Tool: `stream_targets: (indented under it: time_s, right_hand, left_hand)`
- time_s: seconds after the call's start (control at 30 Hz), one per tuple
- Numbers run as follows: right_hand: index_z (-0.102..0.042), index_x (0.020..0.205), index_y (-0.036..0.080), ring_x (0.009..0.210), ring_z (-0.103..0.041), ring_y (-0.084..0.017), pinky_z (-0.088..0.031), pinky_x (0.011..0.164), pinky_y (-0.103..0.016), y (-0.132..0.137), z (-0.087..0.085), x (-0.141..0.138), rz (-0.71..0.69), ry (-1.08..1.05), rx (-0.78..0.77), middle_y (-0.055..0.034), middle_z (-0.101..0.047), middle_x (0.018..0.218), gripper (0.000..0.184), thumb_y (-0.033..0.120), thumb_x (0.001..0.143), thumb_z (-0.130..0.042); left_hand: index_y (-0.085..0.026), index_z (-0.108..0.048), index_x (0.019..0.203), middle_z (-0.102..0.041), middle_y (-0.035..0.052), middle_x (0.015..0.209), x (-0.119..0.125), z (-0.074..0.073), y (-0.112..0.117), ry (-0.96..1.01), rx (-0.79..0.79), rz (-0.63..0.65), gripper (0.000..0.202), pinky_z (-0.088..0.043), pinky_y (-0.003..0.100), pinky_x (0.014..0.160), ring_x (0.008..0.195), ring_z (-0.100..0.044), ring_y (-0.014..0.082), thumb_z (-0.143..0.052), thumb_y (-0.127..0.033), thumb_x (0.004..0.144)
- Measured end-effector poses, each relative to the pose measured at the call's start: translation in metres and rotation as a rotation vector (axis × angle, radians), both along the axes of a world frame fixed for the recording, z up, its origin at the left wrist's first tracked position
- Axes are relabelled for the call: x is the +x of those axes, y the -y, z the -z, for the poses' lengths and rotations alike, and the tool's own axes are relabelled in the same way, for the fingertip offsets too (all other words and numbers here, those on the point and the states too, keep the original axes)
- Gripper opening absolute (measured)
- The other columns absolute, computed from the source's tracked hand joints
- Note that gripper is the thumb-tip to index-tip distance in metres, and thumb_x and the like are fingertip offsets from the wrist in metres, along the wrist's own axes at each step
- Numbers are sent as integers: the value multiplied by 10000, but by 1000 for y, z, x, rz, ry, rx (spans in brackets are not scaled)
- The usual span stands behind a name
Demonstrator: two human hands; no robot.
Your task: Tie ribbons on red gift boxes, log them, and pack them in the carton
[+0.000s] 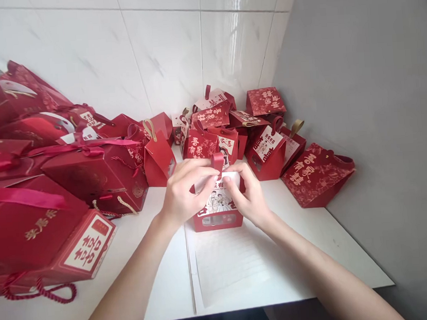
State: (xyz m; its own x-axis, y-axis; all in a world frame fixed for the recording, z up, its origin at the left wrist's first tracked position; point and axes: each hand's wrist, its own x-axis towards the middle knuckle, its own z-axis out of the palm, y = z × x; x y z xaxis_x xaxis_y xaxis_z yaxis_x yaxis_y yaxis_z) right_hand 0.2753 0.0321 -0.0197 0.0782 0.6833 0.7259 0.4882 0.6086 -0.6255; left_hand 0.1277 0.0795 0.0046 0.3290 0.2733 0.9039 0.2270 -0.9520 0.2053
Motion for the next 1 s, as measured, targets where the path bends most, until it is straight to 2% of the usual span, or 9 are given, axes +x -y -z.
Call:
stream_targets:
  time_s: [0.2, 0.47, 0.7, 1.0]
  right_hand:
    - [-478, 860, 216, 688, -484, -120, -397, 634, -240, 4, -3, -3, -15, -17, -2, 23, -509, 787, 35, 225, 892, -488]
    - [-492, 829, 208, 706, -497, -131, -402, 647, -259, 5, -3, -5, 23, -37, 6, 12, -517, 781, 54, 220, 881, -499]
    - [-541, 859, 200, 724, -510, -151, -421, 644, -284, 9, -7, -3, 99, 85, 165, -16, -526, 790, 45, 176, 861, -504]
    - [-540, 800, 208, 692, -496, -146, -413, 629, -278, 10, -8, -5, 92, 31, 68, -4, -510, 746, 92, 194, 870, -481]
  left_hand:
    - [-164, -650, 926, -644, 36, 921, 4, 0, 6, 38, -77, 27, 198, -520, 254, 745, 844, -611, 126, -546, -81, 779]
    - [-166, -641, 949, -648, 45, 938, 5, 3, 8, 59, -83, 34, 218, -527, 290, 771, 875, -613, 150, -540, -89, 771]
    - [-152, -632, 960, -644, 57, 949, 7, 4, 11, 56, -29, 38, 238, -531, 276, 758, 867, -612, 144, -534, -68, 760]
    - [-158, -625, 999, -644, 57, 1003, 8, 7, 12, 69, -50, 46, 267, -536, 267, 767, 906, -615, 143, -513, -55, 780]
